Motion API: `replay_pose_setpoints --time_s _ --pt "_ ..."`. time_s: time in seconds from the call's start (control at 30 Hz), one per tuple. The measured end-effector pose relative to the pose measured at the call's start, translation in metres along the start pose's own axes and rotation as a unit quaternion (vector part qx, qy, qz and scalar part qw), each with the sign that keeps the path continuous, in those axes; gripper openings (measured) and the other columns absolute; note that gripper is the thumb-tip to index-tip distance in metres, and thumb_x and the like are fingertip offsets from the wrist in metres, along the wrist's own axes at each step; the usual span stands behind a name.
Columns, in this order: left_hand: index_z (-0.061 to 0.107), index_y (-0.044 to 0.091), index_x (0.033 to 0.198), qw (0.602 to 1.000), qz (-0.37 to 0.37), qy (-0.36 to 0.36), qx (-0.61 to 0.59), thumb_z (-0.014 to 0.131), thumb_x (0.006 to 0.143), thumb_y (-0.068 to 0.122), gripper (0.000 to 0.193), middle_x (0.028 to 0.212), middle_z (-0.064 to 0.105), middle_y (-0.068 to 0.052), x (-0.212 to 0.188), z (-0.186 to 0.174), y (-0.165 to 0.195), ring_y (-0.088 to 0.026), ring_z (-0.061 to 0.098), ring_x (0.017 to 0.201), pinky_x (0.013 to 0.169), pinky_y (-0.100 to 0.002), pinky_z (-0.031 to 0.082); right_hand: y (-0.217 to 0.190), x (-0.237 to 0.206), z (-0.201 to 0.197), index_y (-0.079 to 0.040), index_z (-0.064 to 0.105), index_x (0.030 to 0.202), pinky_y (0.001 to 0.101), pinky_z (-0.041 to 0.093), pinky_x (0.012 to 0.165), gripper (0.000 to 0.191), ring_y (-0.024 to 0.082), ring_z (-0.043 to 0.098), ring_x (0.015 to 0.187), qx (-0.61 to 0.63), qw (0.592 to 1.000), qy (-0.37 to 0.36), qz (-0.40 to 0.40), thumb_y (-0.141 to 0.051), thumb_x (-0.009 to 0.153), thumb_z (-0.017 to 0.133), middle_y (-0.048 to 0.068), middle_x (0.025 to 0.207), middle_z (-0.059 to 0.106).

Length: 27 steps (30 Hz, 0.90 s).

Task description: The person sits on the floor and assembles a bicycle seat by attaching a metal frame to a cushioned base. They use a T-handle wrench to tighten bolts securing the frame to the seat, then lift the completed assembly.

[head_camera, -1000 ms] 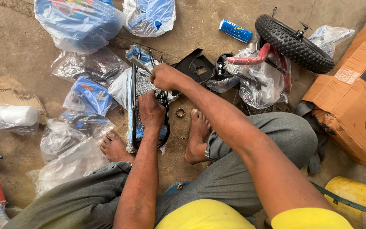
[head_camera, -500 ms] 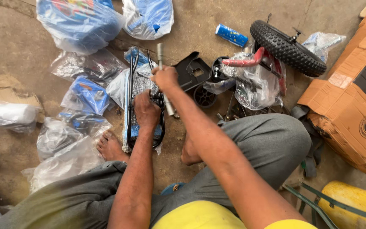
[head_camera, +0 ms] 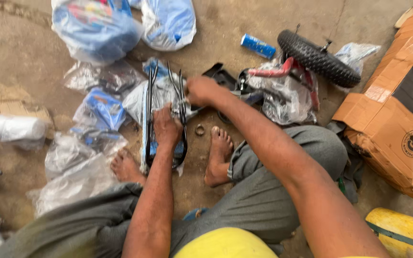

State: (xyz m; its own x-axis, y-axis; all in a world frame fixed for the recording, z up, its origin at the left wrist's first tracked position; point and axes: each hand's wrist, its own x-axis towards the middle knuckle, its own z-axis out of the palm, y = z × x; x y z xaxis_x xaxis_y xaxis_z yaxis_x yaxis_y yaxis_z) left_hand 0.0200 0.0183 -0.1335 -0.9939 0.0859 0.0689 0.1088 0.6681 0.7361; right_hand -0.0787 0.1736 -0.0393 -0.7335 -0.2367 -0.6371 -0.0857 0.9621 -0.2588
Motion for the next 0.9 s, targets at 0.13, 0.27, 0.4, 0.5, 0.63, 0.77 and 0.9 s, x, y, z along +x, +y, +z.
replay_pose_setpoints --time_s 0.13,0.27,0.4,0.5,0.63,0.77,0.9 --pt "0.06 0.007 0.131 0.996 -0.056 -0.053 0.034 0.066 0.084 -0.008 0.05 0.101 0.067 -0.013 0.001 0.004 0.0 -0.029 0.06 0.1 0.085 -0.041 0.049 0.015 -0.005 0.01 -0.016 0.077 0.096 0.045 0.055 0.088 0.015 0.03 0.07 0.097 -0.119 0.986 0.038 -0.113 -0.016 0.082 0.072 0.012 0.1 0.072" --pt "0.061 0.006 0.13 0.998 0.005 -0.016 0.056 0.07 0.081 -0.006 0.051 0.101 0.07 -0.01 0.0 0.004 -0.001 -0.027 0.06 0.1 0.091 -0.041 0.044 0.014 -0.006 0.021 -0.015 0.075 0.093 0.0453 0.052 0.086 0.015 0.028 0.068 0.098 -0.109 0.967 0.107 -0.203 -0.009 0.081 0.068 0.007 0.094 0.07" --pt "0.061 0.005 0.125 0.996 -0.048 -0.07 0.042 0.073 0.065 -0.005 0.063 0.097 0.07 -0.011 -0.001 0.003 -0.003 -0.028 0.058 0.1 0.091 -0.041 0.043 0.005 -0.003 0.024 -0.013 0.074 0.09 0.0452 0.048 0.087 0.012 0.026 0.065 0.102 -0.127 0.958 0.102 -0.237 -0.008 0.081 0.068 0.003 0.093 0.068" --pt "0.063 0.008 0.126 0.998 -0.017 -0.026 0.059 0.067 0.079 -0.009 0.05 0.103 0.073 -0.009 -0.002 0.004 -0.004 -0.022 0.061 0.101 0.093 -0.038 0.045 0.0 0.002 0.023 -0.015 0.074 0.091 0.0454 0.047 0.088 0.016 0.025 0.065 0.1 -0.121 0.957 0.107 -0.24 -0.004 0.084 0.065 0.002 0.093 0.068" --pt "0.066 0.007 0.125 0.999 -0.006 -0.001 0.043 0.067 0.081 -0.009 0.047 0.102 0.073 -0.008 -0.004 0.004 -0.003 -0.024 0.061 0.099 0.09 -0.039 0.044 0.0 0.007 0.022 -0.014 0.075 0.092 0.0453 0.047 0.089 0.017 0.026 0.066 0.101 -0.096 0.956 0.105 -0.257 -0.004 0.08 0.067 0.002 0.092 0.069" --pt "0.067 0.009 0.121 0.999 -0.004 0.032 0.026 0.068 0.081 -0.005 0.042 0.098 0.072 -0.009 -0.007 0.004 -0.002 -0.026 0.061 0.099 0.092 -0.042 0.045 -0.003 0.01 0.022 -0.016 0.077 0.093 0.0459 0.047 0.088 0.017 0.027 0.065 0.099 -0.089 0.963 0.087 -0.24 -0.007 0.082 0.069 0.003 0.093 0.071" --pt "0.065 0.01 0.121 0.999 -0.013 0.01 0.03 0.064 0.09 -0.005 0.034 0.096 0.071 -0.006 -0.007 0.008 -0.005 -0.021 0.061 0.093 0.088 -0.038 0.051 -0.017 0.011 0.022 -0.017 0.076 0.092 0.0415 0.048 0.088 0.008 0.022 0.064 0.095 -0.207 0.947 0.049 -0.241 -0.012 0.087 0.073 0.002 0.091 0.071"
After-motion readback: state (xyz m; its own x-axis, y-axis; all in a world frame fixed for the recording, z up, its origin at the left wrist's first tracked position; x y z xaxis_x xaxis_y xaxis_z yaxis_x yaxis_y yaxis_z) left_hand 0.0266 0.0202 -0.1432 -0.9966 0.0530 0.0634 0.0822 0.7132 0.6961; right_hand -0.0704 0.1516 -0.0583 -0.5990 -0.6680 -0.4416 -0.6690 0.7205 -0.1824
